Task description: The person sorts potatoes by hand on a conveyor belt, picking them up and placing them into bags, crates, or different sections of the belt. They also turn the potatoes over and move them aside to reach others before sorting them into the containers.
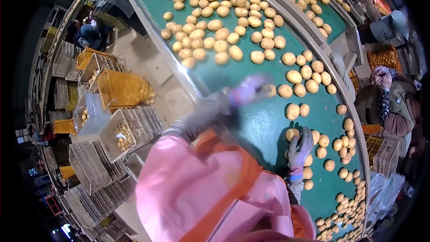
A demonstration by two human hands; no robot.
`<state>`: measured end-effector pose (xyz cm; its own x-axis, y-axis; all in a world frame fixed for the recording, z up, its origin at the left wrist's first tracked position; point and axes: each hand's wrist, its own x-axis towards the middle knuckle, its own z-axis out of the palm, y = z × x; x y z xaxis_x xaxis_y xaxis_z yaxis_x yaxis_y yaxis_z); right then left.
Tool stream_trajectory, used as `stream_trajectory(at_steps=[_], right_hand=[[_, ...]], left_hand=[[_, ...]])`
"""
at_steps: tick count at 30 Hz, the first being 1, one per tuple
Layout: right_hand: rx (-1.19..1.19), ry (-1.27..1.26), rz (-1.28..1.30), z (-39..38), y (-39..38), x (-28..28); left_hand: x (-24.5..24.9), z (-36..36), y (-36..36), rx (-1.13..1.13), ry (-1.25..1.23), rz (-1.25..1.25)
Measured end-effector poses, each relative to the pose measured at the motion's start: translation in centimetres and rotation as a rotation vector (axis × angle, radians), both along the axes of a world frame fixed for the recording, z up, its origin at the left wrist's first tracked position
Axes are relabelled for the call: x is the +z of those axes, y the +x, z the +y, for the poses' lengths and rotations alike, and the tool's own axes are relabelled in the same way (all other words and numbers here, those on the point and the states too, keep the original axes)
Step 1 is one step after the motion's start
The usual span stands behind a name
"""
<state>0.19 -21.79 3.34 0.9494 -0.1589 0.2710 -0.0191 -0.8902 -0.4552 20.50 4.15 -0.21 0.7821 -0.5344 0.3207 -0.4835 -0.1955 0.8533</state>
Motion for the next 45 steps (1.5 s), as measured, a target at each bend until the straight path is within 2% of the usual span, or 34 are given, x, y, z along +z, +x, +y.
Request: stream_trajectory(at_steps=[3, 4, 5, 8, 9, 10, 12, 13, 15, 17, 18, 19, 20, 22, 25, 27, 28, 30, 31, 33, 36, 37, 38, 39, 40, 41, 42, 43, 44, 45], right_hand=[[-0.048, 0.021, -0.007, -1.0, -0.9, -0.5], [-0.072, 0.034, -0.006, -1.1, -1.1, -0.6], [-0.084, 0.021, -0.002, -0.9, -1.3, -0.6], [-0.075, 0.079, 0.022, -0.6, -1.2, -1.7], [-0.075, 0.049, 0.016, -0.1, -1.0, -1.8], [-0.075, 0.055, 0.026, 0.3, -0.9, -1.9], [-0.044, 0.044, 0.025, 0.9, -0.6, -1.9], [-0.029, 0.078, 0.032, 0.9, -0.4, -1.9], [-0.051, 0.094, 0.033, 0.7, -0.3, -0.9], [-0.091, 0.107, 0.04, 0.3, -1.0, -0.4], [-0.128, 0.109, 0.014, -0.1, -1.5, -0.4], [-0.162, 0.109, -0.012, -0.5, -1.9, -0.3], [-0.168, 0.107, -0.018, -0.7, -2.2, -0.5], [-0.191, 0.133, -0.012, -1.1, -2.6, -1.0], [-0.177, 0.165, 0.0, -0.7, -2.6, -1.1], [-0.154, 0.184, 0.002, -0.4, -2.3, -0.7], [-0.165, 0.187, -0.009, -0.4, -2.2, -0.5], [-0.161, 0.189, -0.025, -0.2, -2.1, -0.1], [-0.174, 0.204, -0.012, -0.2, -2.2, -0.1], [-0.18, 0.211, 0.005, -0.5, -2.0, -0.4], [-0.142, 0.232, 0.058, -0.3, -1.9, -0.4], [-0.173, 0.276, 0.074, -0.2, -2.3, -0.4], [-0.168, 0.319, 0.086, -0.3, -1.9, -0.5], [-0.125, 0.379, 0.075, -0.6, -1.7, -1.0], [-0.087, 0.361, 0.067, -0.8, -1.5, -1.3], [-0.104, 0.441, 0.131, -0.7, -1.0, -1.0], [-0.077, 0.485, 0.133, -0.1, -0.7, -0.1], [-0.036, 0.413, 0.133, -0.7, -0.5, -0.8], [-0.018, 0.37, 0.186, -0.7, 0.1, -0.4], [0.036, 0.39, 0.193, -0.7, 0.7, -0.3]], left_hand=[[0.6, 5.7, 7.3, 0.602, 0.196, -0.313], [-0.2, 6.9, 9.0, 0.867, 0.477, -0.193], [-1.1, 8.1, 8.9, 0.979, 0.746, -0.363], [-8.2, 7.5, 8.9, 0.902, 0.846, -0.386], [-4.7, 5.9, 6.9, 0.809, 0.833, -0.2], [-5.1, 5.4, 6.2, 0.692, 0.702, -0.155], [-2.8, 3.5, 3.2, 0.536, 0.712, -0.307], [-1.5, 3.5, 3.3, 0.537, 0.712, -0.306], [0.5, 3.7, 3.9, 0.339, 0.322, 0.136], [-0.5, 6.5, 6.7, 0.672, 0.21, -0.189], [0.0, 8.0, 8.0, 0.798, 0.388, -0.325], [-2.4, 9.5, 9.6, 0.941, 0.597, -0.223], [-4.8, 11.4, 11.5, 0.86, 0.891, -0.109], [-3.5, 13.2, 12.6, 0.791, 0.959, 0.044], [-2.4, 13.5, 12.8, 0.704, 1.078, 0.104], [-3.1, 13.9, 12.8, 0.737, 0.704, 0.128], [-2.0, 13.1, 12.0, 0.729, 0.702, 0.113], [0.1, 11.1, 8.5, 0.754, 0.33, -0.164], [1.2, 10.3, 7.1, 0.74, 0.334, -0.165], [3.4, 9.1, 4.3, 0.676, 0.143, -0.328], [6.1, 8.0, 2.1, 0.658, 0.079, -0.309], [6.4, 8.2, 1.8, 0.65, 0.045, -0.372], [6.9, 8.1, 0.8, 0.684, -0.006, -0.292], [5.4, 8.3, 0.9, 0.704, -0.184, -0.137], [4.2, 9.3, 1.0, 0.58, -0.576, 0.172], [6.4, 10.7, -0.9, 0.629, -0.601, 0.347], [5.5, 11.5, -1.5, 0.734, -0.82, 0.533], [6.3, 13.1, -3.1, 0.704, -1.147, 0.698], [5.5, 14.9, -4.8, 0.776, -1.192, 0.66], [4.4, 16.4, -6.6, 0.852, -0.965, 0.458]])
